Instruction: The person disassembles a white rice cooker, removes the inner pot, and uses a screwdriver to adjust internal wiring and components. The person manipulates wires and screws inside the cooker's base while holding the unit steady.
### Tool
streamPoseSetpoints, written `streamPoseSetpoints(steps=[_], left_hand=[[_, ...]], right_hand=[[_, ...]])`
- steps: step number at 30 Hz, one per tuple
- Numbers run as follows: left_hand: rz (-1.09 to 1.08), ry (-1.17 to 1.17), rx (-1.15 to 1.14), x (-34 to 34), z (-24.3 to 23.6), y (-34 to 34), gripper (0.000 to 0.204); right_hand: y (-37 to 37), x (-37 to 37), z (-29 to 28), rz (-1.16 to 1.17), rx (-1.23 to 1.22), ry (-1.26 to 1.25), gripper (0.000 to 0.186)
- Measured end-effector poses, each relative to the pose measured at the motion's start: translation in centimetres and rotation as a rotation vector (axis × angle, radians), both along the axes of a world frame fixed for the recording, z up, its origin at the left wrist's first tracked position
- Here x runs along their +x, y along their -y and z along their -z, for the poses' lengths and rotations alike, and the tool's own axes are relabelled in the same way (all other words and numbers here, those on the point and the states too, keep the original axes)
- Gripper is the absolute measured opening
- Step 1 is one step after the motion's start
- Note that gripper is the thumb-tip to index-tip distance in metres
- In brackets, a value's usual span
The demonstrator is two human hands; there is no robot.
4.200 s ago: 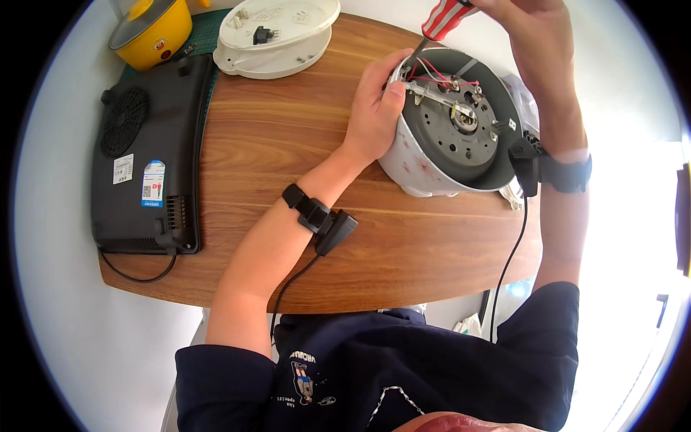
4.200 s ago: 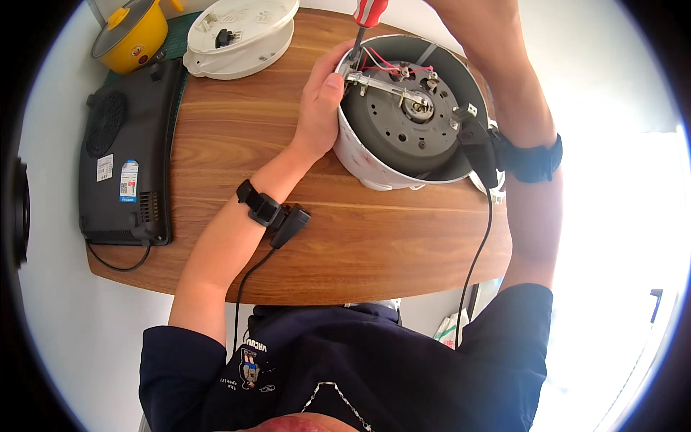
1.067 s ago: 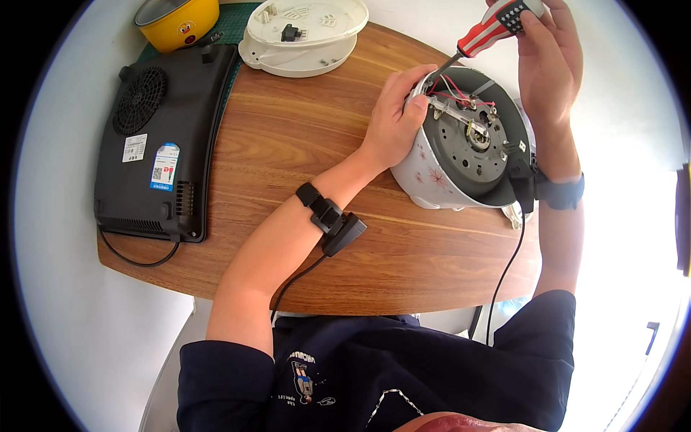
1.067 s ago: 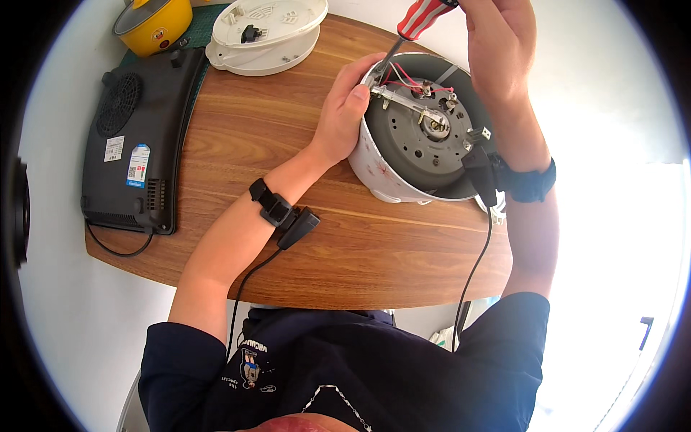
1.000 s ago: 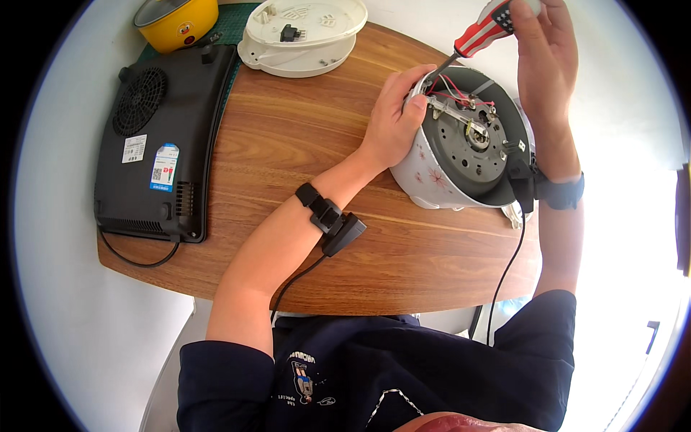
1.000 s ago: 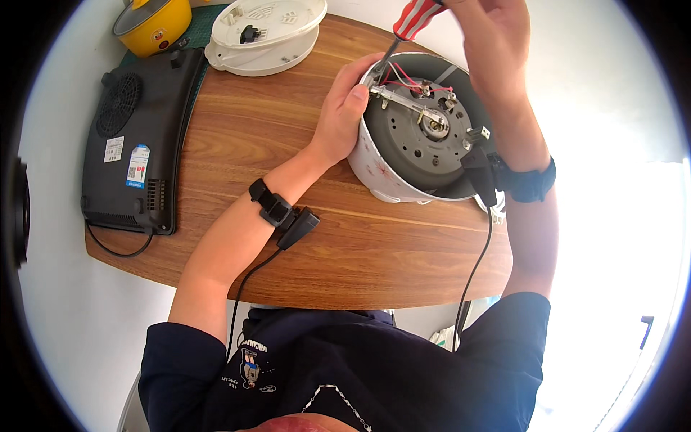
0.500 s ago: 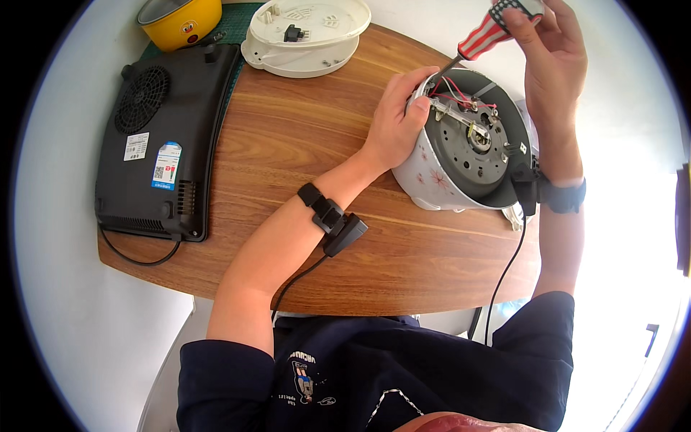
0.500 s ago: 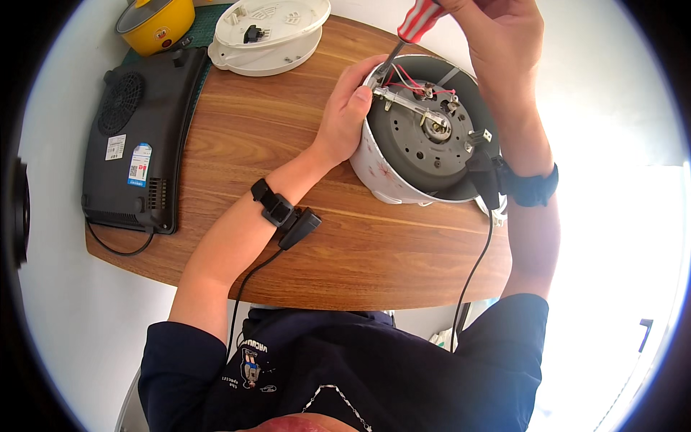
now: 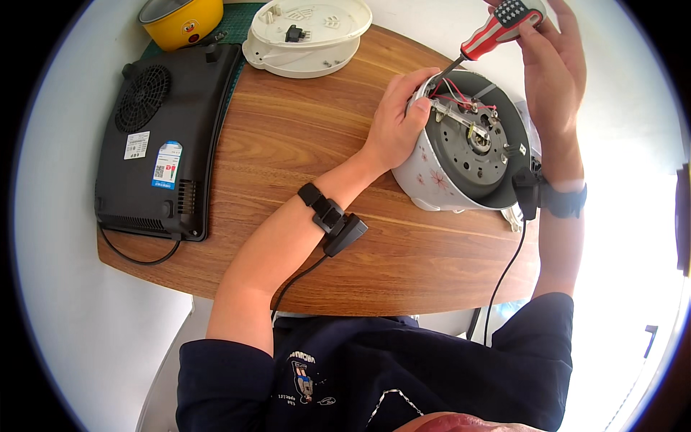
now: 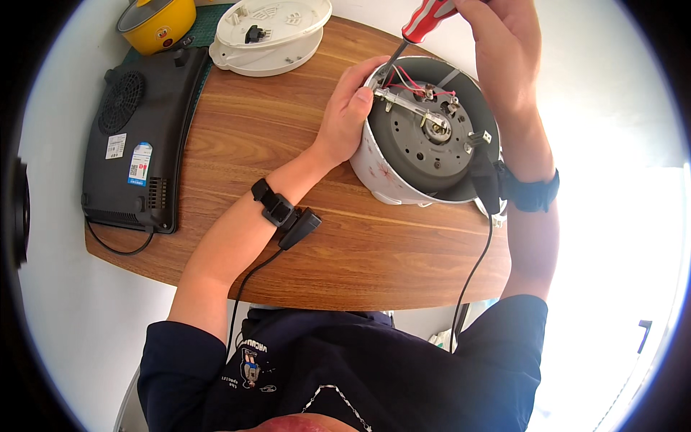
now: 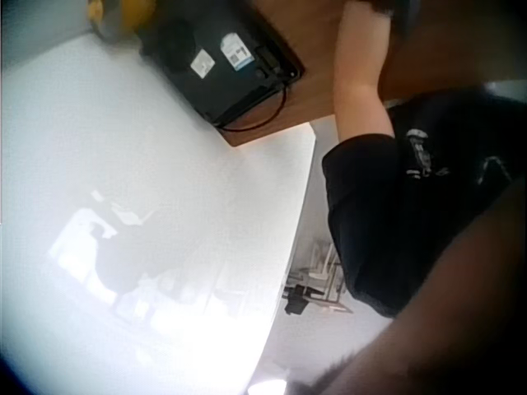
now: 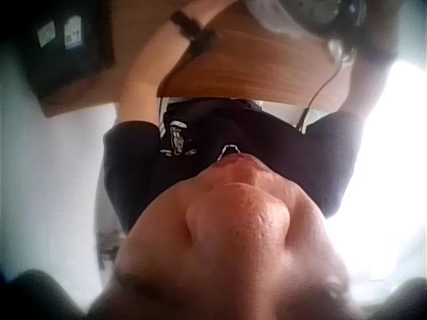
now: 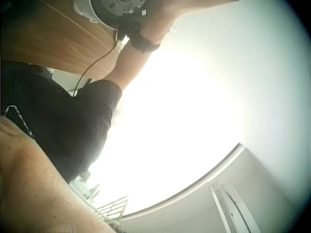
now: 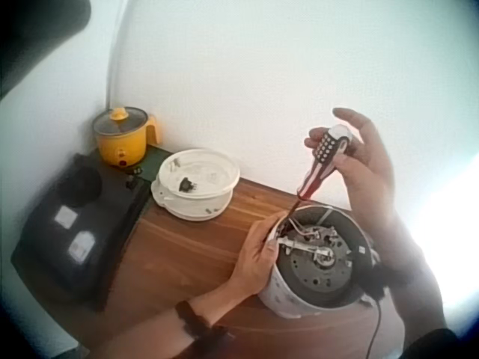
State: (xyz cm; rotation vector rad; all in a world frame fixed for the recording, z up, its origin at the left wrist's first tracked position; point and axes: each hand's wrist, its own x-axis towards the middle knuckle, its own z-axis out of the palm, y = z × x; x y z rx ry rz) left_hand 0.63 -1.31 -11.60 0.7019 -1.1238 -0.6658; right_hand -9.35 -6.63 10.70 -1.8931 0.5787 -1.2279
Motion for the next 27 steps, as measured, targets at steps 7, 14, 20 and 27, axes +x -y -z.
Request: streamPoseSetpoints(steps=[7,14,20,27], left_hand=[[-0.045,-0.028,-0.026,-0.1,-0.2,0.1,0.050],[-0.050,-0.020,-0.036,-0.3,0.0,0.2,0.049],[0.020,0.028,0.009,-0.1,0.1,0.2,0.062],[-0.020,-0.056,-0.023,-0.5,0.3,0.4,0.047]], right_hand=[[3.9,-2.8,0.1,-0.291,-0.179,-0.183,0.057],[0.3,1.2,2.6,0.222,-0.471,-0.121,0.053],[1.9,-1.9,0.5,-0.133,-0.171,-0.054,0.051],[-0.4,-1.1,0.1,-0.001,-0.100,-0.112,0.053]])
